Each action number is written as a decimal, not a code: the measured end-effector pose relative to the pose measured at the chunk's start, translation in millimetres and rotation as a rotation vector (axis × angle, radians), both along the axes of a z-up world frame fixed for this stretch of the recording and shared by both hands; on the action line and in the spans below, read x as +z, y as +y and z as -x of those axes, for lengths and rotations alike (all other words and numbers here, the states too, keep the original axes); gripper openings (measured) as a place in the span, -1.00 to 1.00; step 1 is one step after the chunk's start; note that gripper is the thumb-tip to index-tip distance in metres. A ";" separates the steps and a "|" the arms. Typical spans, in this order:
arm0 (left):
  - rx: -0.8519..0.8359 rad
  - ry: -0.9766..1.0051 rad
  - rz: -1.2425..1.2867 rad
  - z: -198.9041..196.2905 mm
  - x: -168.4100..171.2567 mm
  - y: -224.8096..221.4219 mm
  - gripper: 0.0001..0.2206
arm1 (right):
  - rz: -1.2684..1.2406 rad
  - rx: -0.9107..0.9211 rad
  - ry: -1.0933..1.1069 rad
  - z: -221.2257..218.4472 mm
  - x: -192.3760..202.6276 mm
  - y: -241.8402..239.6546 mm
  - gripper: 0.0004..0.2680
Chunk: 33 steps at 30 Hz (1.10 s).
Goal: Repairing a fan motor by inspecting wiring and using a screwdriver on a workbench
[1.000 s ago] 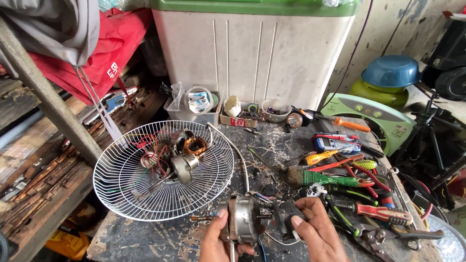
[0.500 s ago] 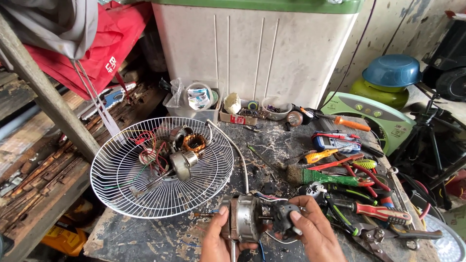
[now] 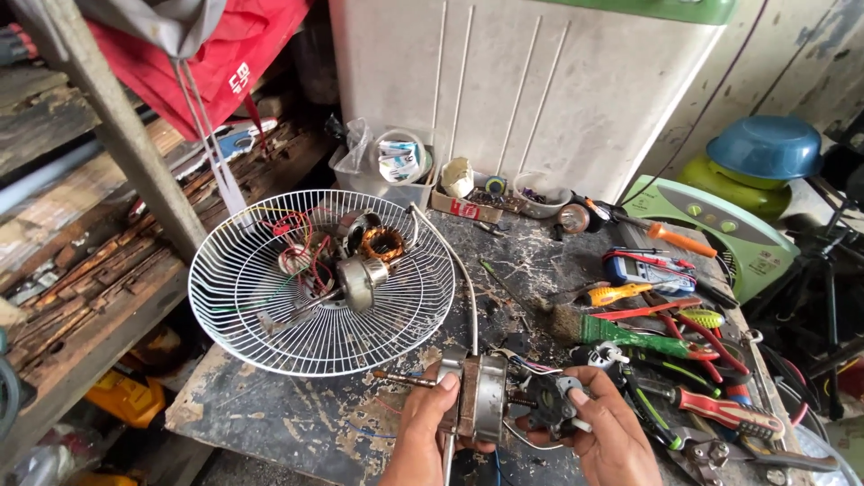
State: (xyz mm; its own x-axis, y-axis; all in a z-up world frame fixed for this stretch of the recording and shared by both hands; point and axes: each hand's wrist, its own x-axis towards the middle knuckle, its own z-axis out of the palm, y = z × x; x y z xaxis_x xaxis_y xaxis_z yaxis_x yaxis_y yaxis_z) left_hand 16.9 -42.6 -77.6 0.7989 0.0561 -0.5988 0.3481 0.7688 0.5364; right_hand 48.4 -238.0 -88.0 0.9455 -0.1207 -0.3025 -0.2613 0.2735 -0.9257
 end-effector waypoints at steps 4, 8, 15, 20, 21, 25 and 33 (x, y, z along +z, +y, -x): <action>0.032 0.041 0.036 -3.0 -4.7 0.0 -0.68 | 0.014 -0.001 -0.032 3.9 1.2 -0.5 -0.77; 0.096 0.053 0.063 -4.2 -5.8 -1.3 -0.70 | 0.086 0.024 -0.164 6.3 -11.7 -3.4 -0.79; -0.014 -0.118 0.171 -5.9 -19.3 -6.0 -0.45 | 0.257 0.061 -0.297 12.6 -21.2 1.7 -0.70; -0.052 -0.306 0.142 -5.5 -13.0 -2.6 -0.33 | 0.344 0.059 -0.267 25.8 -9.9 24.2 -0.62; -0.071 -0.458 0.164 -8.0 -19.1 -3.9 -0.27 | 0.404 0.047 -0.312 27.0 -13.3 26.3 -0.60; 0.009 -0.258 0.042 -9.3 -10.5 -1.1 -0.27 | 0.390 0.035 -0.088 36.2 22.4 41.7 -0.58; 0.011 -0.227 0.095 -8.6 2.6 1.3 -0.26 | 0.576 0.109 -0.283 33.6 18.9 40.1 -0.56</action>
